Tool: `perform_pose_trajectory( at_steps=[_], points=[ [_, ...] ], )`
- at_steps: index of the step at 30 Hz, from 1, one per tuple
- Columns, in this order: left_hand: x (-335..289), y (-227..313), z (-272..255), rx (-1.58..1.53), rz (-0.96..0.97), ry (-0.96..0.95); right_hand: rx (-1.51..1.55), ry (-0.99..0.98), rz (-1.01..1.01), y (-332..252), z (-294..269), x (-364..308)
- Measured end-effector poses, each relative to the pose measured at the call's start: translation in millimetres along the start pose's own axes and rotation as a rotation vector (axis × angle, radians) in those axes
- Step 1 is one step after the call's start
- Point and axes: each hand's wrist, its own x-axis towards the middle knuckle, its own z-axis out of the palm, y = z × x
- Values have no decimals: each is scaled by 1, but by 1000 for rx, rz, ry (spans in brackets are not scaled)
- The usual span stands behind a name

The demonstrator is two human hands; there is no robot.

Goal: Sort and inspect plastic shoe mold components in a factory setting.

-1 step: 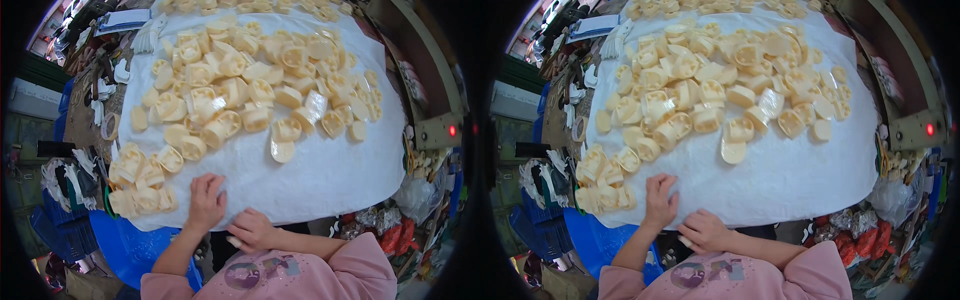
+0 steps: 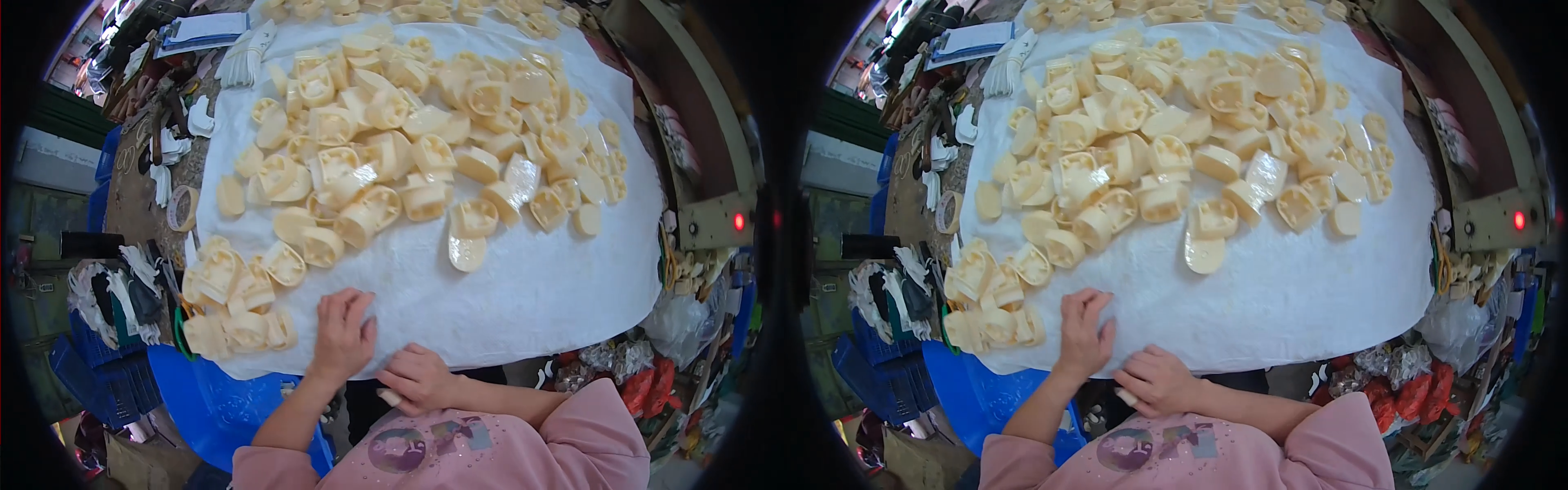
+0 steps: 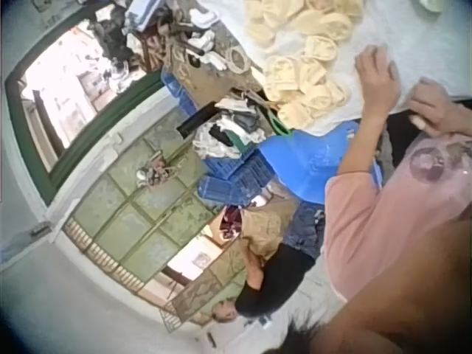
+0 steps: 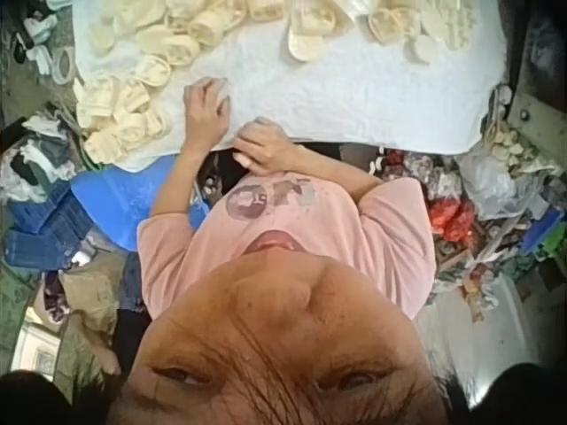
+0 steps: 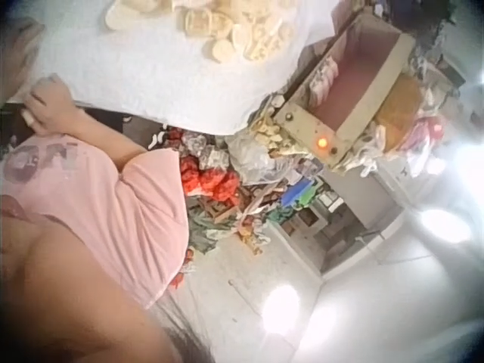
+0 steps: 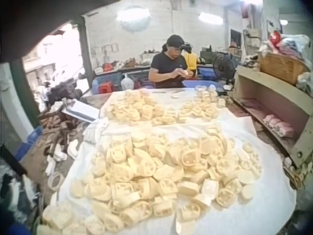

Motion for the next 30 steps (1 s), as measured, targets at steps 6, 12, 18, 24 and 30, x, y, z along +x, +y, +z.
perform_pose_trajectory(
  at_steps=[6, 12, 18, 24, 30],
  points=[
    [3, -1, -1, -61, -16, -48, 70, -97, 239, -4, -11, 3],
    [-1, -2, -7, -108, -16, -72, 46, -247, 388, -19, -10, 16],
    [-1, -6, 2, -97, 0, -20, 100, -317, 595, -22, -19, 25],
    [-2, -10, -3, -115, -42, 27, -416, 45, 387, 1, -75, 99],
    [9, 0, -25, -199, -104, 60, -827, -67, 262, 48, -96, 186]
  ],
)
